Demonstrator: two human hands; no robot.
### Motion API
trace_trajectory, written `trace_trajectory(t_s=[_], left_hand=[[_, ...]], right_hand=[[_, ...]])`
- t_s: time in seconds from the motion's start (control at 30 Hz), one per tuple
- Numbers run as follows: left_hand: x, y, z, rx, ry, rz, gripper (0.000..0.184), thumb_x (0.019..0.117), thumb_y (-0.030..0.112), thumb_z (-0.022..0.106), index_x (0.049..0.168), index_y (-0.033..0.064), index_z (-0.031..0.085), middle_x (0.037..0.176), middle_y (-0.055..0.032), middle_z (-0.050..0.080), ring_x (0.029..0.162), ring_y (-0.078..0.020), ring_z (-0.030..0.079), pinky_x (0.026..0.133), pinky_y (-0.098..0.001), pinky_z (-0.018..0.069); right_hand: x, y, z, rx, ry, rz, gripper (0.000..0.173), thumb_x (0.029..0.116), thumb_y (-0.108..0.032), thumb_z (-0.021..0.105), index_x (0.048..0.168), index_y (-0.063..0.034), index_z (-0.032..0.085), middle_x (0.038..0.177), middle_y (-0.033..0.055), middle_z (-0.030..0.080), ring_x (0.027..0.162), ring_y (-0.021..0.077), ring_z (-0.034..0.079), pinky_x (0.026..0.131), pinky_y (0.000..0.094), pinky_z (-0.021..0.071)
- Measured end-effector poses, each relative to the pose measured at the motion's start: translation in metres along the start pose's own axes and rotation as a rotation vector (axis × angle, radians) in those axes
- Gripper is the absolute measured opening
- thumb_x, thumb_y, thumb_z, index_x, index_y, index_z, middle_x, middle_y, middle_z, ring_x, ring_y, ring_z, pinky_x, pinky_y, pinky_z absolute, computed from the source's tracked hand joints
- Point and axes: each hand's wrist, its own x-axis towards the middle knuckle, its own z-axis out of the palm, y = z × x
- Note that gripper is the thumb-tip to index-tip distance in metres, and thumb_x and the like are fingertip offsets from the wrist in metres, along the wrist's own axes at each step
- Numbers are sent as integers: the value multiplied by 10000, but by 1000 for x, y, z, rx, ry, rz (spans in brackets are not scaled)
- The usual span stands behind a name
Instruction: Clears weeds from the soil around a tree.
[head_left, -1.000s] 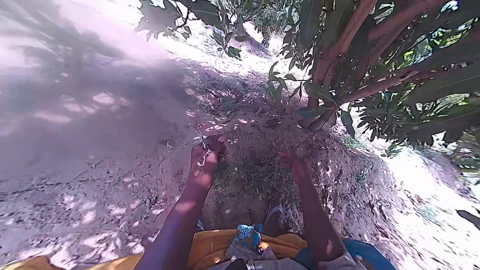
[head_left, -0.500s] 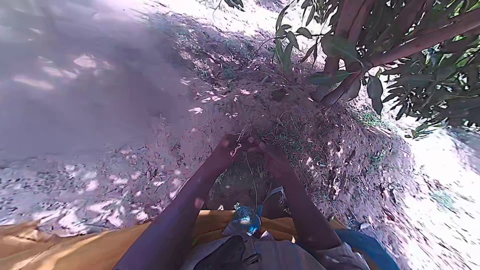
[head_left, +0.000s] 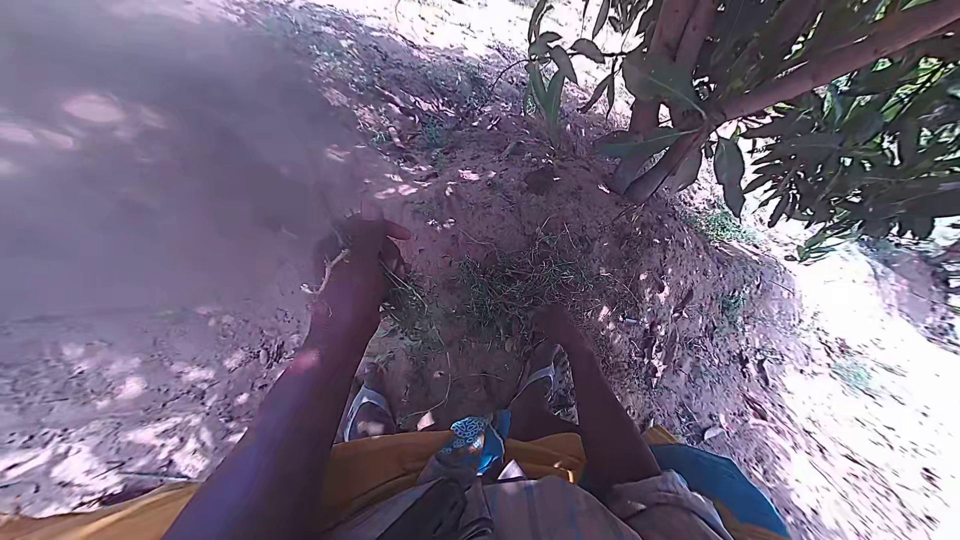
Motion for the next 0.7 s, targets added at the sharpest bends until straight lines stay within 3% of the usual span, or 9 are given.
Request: trace_trajectory(t_s=[0.1,0.2,0.27,0.3,0.43,0.57,0.63,0.7], left_hand=[[-2,1,-1,1,6,1,343,1115,305,348,896,189,586,547,165,438,490,18,504,583,-173,524],[-4,-1,1,9,-15,11,342,1109,307,360,903,183,603,550,165,435,492,20,499,581,-173,522],[-4,-3,2,28,-38,11,326,1107,309,366,917,184,599,554,169,427,490,28,489,570,-158,511],[-3,-6,1,39,-53,12,304,1101,303,386,935,183,610,563,167,431,493,29,485,558,-155,498],[-5,-15,1,66,-136,-51,170,1033,112,500,1028,137,668,637,127,493,509,24,486,508,-141,464],[-13,-16,17,30,-234,-264,248,1041,22,474,1183,55,675,786,42,597,549,-19,486,515,-154,434],[-16,-19,22,24,-279,-277,243,1041,45,504,1230,56,656,877,38,631,588,-14,499,545,-160,443],[-18,-22,22,32,-320,-232,231,1024,53,541,1225,52,655,873,48,647,611,0,525,576,-155,467]], right_hand=[[-22,-28,-38,207,413,-168,271,1074,-160,535,1152,20,721,1056,160,740,951,215,686,900,421,519],[-50,-38,-84,512,614,-592,264,1038,-7,465,1165,46,690,1115,113,736,959,131,715,903,329,580],[-58,-37,-97,770,558,-801,326,1004,44,393,1140,-12,683,1148,73,746,934,153,750,863,334,628],[-57,-33,-96,856,497,-809,335,1002,56,386,1116,-41,687,1140,67,757,885,155,758,811,324,636],[-48,-29,-69,817,310,-462,199,1020,72,425,1048,11,612,981,85,755,694,102,696,650,242,572],[-49,-55,-40,814,108,-549,209,1000,74,421,1025,13,619,973,74,759,707,90,701,684,241,584],[-53,-66,-28,780,9,-567,199,1002,63,424,1016,21,618,997,77,762,730,81,707,708,238,585],[-57,-75,-15,735,-101,-568,212,999,49,411,1043,38,618,1035,76,751,750,63,695,720,232,577]])
